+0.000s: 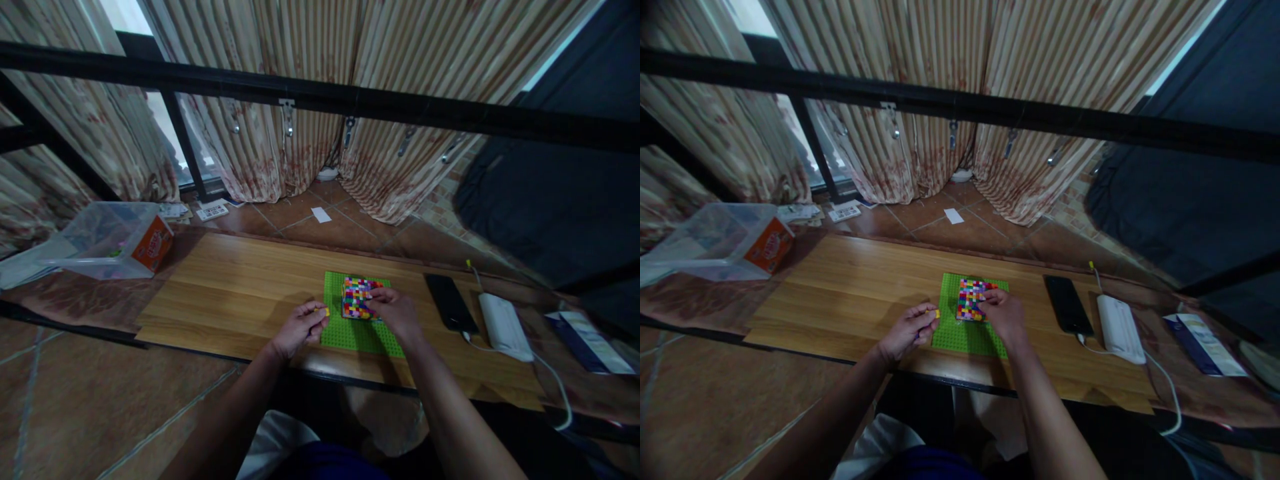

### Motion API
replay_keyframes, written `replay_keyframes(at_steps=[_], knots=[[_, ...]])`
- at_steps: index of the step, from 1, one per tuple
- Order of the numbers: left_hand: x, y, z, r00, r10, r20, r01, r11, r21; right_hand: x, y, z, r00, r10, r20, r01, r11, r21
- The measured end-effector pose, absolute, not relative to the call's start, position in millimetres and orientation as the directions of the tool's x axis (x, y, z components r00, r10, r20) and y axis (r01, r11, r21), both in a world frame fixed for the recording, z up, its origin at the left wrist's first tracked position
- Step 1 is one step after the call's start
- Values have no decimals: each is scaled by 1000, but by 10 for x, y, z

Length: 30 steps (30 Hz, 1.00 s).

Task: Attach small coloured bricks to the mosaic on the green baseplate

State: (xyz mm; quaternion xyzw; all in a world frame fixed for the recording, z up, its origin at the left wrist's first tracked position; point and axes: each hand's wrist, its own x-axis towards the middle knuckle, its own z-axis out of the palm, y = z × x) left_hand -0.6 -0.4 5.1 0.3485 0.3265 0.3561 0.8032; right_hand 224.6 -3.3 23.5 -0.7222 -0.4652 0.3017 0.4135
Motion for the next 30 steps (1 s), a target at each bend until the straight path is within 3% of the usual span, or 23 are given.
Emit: replay_keyframes(at_steps=[5,12,21,30], knots=[[-10,-10,41,536,800,-268,-334,493,803,1939,-275,316,421,892,165,523,-90,-848],[-43,-3,46,577,777,-252,-292,484,825,1494,-421,395,1,978,208,609,164,-776],[-49,9,81,611,746,-264,-240,492,837,1481,-470,350,-75,965,251,613,243,-752],[-31,2,96,633,724,-275,-185,486,854,1572,-567,307,-46,955,293,656,250,-712]])
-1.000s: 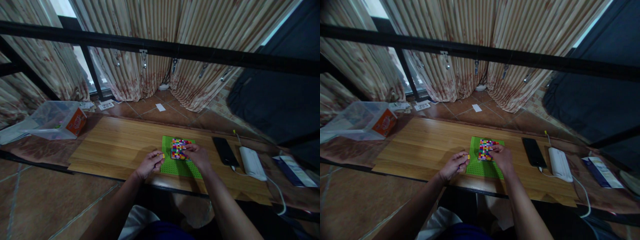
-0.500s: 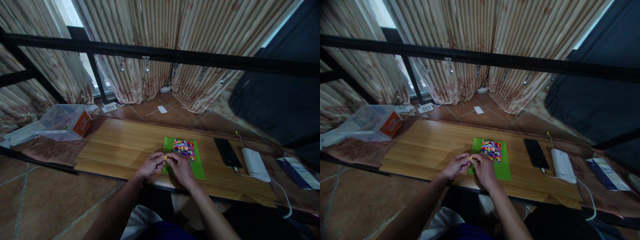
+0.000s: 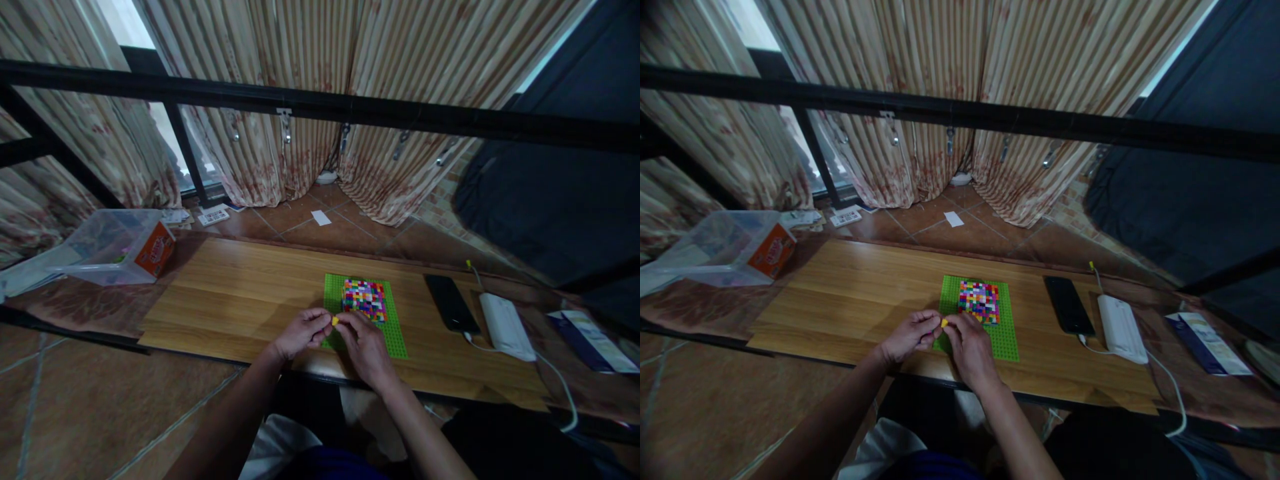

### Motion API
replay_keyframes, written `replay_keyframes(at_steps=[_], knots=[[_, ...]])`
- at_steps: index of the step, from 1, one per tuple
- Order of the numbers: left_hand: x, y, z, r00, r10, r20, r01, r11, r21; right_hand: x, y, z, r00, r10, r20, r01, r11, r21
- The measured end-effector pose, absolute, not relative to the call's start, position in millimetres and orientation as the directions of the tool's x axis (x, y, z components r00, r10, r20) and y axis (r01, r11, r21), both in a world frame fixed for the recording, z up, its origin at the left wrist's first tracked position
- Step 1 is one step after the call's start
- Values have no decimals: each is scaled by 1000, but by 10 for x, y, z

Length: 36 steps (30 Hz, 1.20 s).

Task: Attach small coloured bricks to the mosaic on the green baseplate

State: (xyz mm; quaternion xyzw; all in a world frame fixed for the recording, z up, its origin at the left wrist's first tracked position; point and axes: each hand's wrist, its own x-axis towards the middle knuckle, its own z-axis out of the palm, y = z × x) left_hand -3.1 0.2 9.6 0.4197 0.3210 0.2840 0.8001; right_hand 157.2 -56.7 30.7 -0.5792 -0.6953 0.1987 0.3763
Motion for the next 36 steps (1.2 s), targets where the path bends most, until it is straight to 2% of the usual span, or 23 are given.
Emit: replay_keyframes(at_steps=[3,6,11,17,23,28,32,36], knots=[[-35,6,99,620,730,-286,-195,497,846,1806,-568,317,47,954,297,718,175,-674],[-42,13,100,606,742,-285,-228,505,832,2069,-490,335,129,938,322,809,88,-582],[-46,12,106,587,760,-281,-266,508,819,2229,-292,348,53,952,302,911,78,-405],[-35,3,91,576,769,-277,-287,508,813,2239,-227,303,4,955,298,938,100,-332],[-45,23,85,596,750,-285,-283,529,800,2262,-225,296,0,957,289,939,99,-330],[-48,19,81,597,747,-292,-293,542,788,2176,-200,292,12,957,289,920,103,-378],[-47,12,80,593,755,-279,-308,533,788,2151,-229,295,84,949,304,857,87,-507],[-48,19,79,599,754,-267,-313,528,789,2160,-265,320,203,947,250,762,7,-648]])
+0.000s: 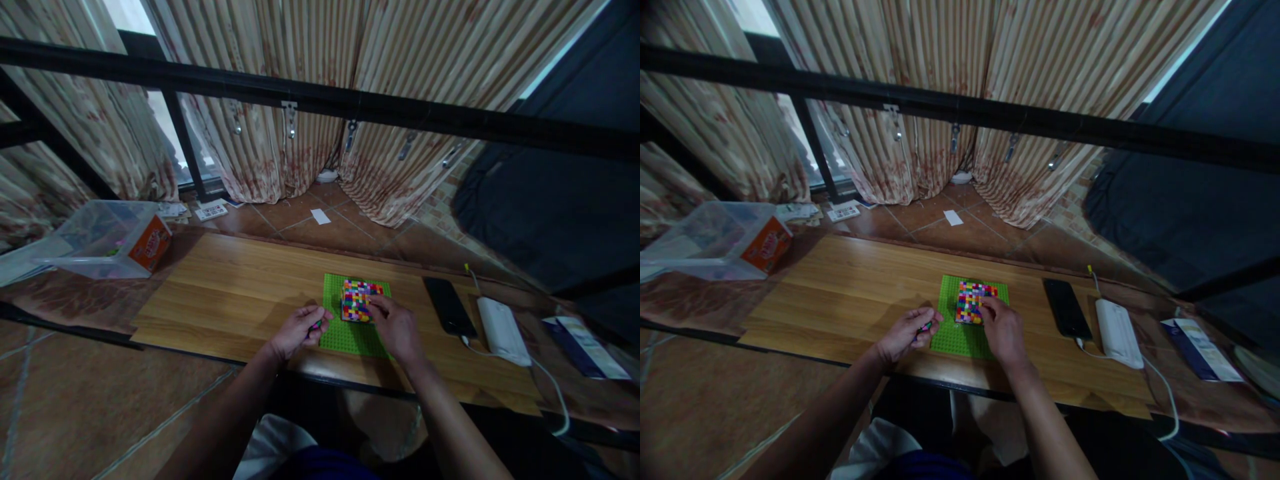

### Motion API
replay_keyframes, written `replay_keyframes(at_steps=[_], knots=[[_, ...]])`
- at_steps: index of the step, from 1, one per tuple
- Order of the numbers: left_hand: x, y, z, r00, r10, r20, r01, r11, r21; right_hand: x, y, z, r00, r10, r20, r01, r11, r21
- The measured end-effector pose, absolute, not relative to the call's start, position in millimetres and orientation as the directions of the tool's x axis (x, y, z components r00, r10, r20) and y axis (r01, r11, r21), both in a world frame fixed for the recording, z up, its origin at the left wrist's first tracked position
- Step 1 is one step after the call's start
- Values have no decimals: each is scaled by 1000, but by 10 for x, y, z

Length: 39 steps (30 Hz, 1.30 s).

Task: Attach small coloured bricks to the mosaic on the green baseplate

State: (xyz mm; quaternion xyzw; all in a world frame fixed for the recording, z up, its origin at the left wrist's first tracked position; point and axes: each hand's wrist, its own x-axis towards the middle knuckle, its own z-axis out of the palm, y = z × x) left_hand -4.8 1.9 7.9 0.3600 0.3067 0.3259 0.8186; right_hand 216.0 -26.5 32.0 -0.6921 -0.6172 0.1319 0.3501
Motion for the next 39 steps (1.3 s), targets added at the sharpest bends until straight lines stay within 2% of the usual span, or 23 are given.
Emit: replay_keyframes(at_steps=[6,13,20,22,27,33,39], knots=[[-41,21,82,599,751,-278,-310,538,784,2144,-211,330,339,925,172,652,-99,-752],[-48,26,72,601,745,-289,-325,559,763,2153,-128,352,405,907,118,602,-168,-781],[-37,34,67,574,753,-321,-377,591,713,2211,-39,331,380,923,68,619,-198,-760],[-11,21,78,548,761,-347,-449,618,645,2207,-14,324,371,924,87,650,-192,-735],[74,-36,124,528,732,-431,-673,670,313,2185,11,321,379,917,127,672,-179,-718],[144,-159,209,527,726,-442,-747,644,165,2210,13,263,398,906,145,635,-158,-756],[220,-303,346,514,730,-451,-779,617,112,2205,-14,266,423,892,158,573,-128,-809]])
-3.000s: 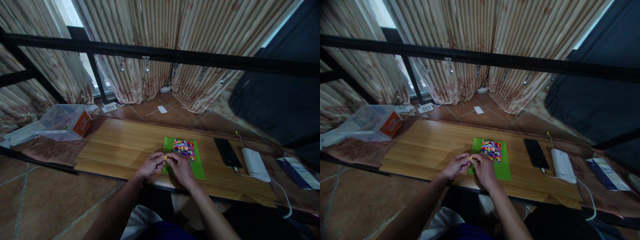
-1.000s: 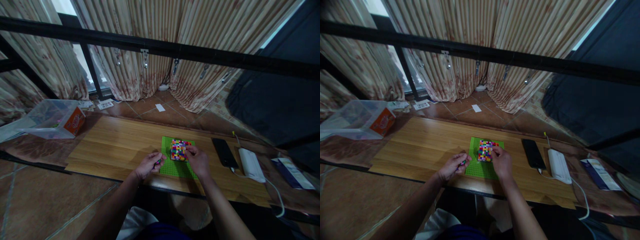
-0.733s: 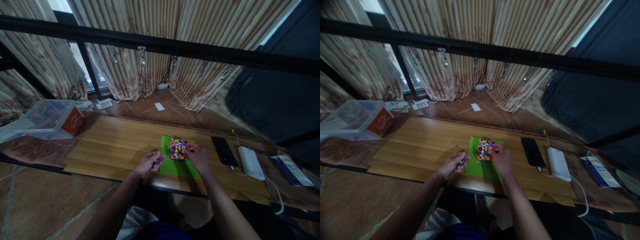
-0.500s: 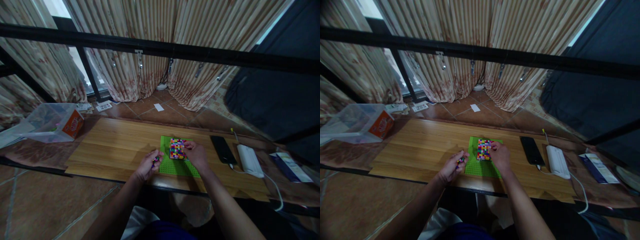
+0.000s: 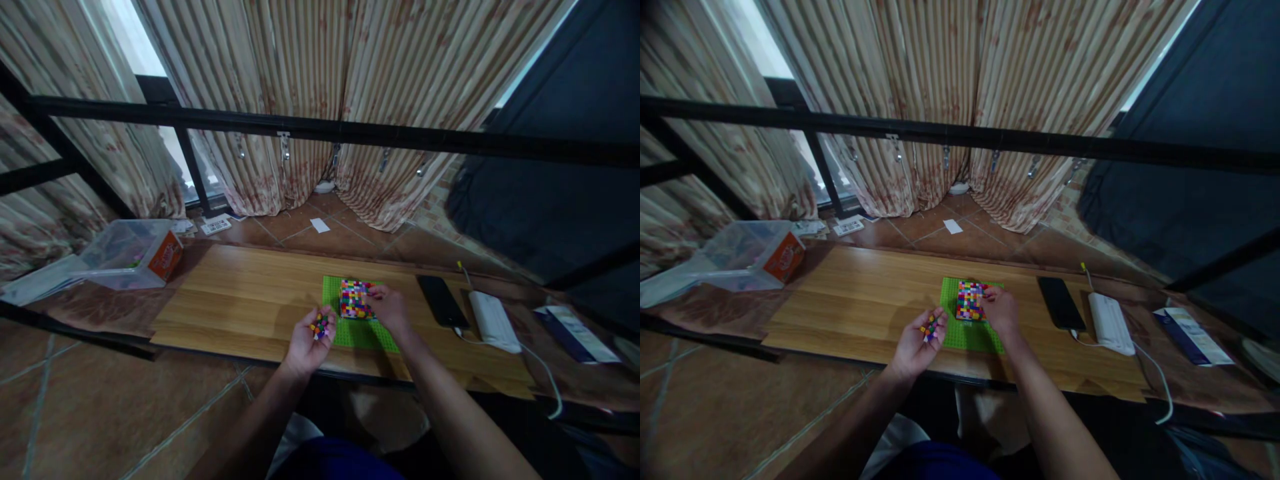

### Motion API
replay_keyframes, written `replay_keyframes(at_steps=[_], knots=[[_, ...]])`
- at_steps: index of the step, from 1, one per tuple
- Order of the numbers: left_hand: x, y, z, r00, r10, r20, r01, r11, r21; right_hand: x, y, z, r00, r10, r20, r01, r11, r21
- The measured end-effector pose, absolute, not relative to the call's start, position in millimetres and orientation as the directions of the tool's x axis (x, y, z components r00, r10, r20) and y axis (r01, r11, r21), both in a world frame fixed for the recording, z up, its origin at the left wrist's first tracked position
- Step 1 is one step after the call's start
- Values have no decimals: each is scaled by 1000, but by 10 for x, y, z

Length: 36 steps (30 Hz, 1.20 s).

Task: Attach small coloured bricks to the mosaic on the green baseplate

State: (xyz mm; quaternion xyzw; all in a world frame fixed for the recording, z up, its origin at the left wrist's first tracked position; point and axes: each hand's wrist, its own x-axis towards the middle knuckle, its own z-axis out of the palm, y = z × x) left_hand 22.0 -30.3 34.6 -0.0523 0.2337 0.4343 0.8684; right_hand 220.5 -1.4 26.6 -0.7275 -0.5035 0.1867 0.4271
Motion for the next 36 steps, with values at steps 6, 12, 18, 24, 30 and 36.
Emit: replay_keyframes(at_steps=[6,12,18,24,30,36], knots=[[313,-355,395,475,737,-481,-813,577,80,1888,-545,427,391,878,278,469,69,-880],[449,-380,385,474,758,-447,-791,590,161,1590,-969,606,41,953,301,569,225,-791],[537,-420,438,471,779,-414,-779,587,218,1579,-949,454,92,943,320,653,185,-734],[573,-419,416,458,783,-421,-780,581,232,1589,-953,387,63,933,354,711,207,-672],[619,-431,381,420,774,-474,-784,572,240,1633,-928,358,79,934,348,744,178,-645],[646,-453,259,394,759,-518,-756,588,286,1667,-932,333,107,949,296,697,140,-703]])
